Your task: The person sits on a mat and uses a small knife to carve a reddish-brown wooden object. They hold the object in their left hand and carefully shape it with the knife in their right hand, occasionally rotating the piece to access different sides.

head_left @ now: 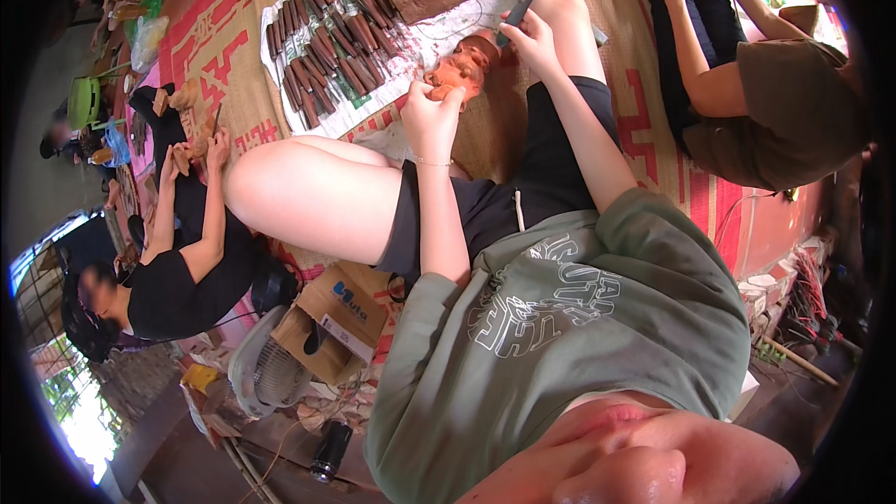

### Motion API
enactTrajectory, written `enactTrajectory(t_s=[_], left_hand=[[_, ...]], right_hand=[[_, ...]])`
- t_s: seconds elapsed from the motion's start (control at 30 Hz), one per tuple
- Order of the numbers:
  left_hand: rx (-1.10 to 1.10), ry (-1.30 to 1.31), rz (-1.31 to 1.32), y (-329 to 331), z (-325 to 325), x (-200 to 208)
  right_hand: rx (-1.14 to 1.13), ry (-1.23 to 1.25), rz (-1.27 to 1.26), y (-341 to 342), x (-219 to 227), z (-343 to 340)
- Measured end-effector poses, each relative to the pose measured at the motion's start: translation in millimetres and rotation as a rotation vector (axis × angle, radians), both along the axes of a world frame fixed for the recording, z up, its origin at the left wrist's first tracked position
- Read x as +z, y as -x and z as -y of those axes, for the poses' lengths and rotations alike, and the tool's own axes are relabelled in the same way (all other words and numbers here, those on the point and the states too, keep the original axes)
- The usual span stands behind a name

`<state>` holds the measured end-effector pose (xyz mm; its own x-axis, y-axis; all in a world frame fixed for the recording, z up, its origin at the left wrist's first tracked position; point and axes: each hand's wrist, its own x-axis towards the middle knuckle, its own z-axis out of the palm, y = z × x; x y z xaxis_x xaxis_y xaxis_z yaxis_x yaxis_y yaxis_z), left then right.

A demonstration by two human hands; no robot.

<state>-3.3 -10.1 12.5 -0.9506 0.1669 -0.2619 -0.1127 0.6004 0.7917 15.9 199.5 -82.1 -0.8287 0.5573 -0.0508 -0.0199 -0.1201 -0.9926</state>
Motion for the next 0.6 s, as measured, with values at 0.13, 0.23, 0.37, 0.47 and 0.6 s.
enactTrajectory(t_s=[0.13, 0.23, 0.37, 0.47, 0.6], left_hand=[[-0.04, 0.181, -0.244, 8.7, -5.1, 13.4], [0.059, 0.316, -0.263, 27.4, -21.5, 13.8], [0.098, 0.394, -0.411, 55.5, -14.3, -13.1], [0.092, 0.353, -0.361, 55.1, -17.2, -5.8], [0.183, 0.27, -0.366, 58.1, -22.5, -1.8]], right_hand=[[0.019, 0.046, 0.076, -0.5, 4.1, 4.3], [-0.037, -0.033, 0.022, 3.4, 3.1, 7.9], [-0.138, -0.15, 0.006, 4.8, -0.1, 8.1], [-0.248, -0.24, -0.011, -0.3, 5.1, 5.1], [-0.204, -0.036, -0.072, -3.2, 34.5, 20.8]])
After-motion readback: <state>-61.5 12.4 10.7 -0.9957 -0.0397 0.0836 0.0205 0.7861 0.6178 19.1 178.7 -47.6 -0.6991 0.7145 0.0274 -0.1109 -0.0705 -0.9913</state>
